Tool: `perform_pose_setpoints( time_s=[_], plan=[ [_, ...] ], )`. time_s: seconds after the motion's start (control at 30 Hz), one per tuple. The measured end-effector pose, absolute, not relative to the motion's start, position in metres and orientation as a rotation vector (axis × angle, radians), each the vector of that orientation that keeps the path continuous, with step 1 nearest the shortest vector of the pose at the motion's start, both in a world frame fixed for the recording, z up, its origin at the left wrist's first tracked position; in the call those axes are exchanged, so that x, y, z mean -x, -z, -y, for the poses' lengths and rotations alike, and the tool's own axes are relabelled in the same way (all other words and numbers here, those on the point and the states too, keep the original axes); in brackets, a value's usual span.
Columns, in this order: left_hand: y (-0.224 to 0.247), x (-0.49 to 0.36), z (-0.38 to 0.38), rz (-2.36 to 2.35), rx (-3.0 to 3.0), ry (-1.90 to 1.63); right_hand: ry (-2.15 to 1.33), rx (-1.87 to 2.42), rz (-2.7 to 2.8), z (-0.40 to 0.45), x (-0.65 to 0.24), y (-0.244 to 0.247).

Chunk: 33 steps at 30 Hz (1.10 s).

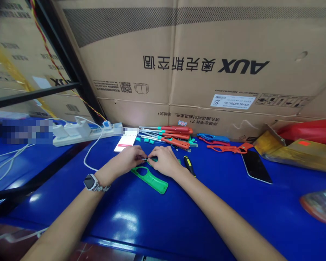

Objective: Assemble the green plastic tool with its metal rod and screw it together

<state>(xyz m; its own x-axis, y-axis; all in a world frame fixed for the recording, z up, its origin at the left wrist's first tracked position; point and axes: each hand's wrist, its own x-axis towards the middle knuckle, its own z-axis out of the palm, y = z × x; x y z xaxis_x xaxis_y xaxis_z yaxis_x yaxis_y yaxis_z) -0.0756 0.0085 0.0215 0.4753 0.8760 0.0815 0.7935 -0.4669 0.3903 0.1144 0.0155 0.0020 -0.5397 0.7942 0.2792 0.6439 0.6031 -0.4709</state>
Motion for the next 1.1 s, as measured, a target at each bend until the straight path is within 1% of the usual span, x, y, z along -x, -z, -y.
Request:
perform_pose_setpoints(
  time_s=[0.3, 0.63, 0.9, 1.1],
  plan=[
    [-0.004, 0.074, -0.019, -1.261, -2.618, -0.482, -0.316, 1.246, 2.383, -0.005, -0.129, -0.003],
    [-0.004, 0.073, -0.019, -1.313, -2.687, -0.431, -0.143, 1.35, 2.347, 0.017, -0.15, -0.006],
    [-0.014, 0.067, -0.01, -1.348, -2.682, -0.375, -0.158, 1.296, 2.38, 0.016, -0.159, 0.006],
    [-0.014, 0.057, 0.0, -1.308, -2.815, -0.271, -0.183, 1.318, 2.346, 0.014, -0.157, 0.008]
  ],
)
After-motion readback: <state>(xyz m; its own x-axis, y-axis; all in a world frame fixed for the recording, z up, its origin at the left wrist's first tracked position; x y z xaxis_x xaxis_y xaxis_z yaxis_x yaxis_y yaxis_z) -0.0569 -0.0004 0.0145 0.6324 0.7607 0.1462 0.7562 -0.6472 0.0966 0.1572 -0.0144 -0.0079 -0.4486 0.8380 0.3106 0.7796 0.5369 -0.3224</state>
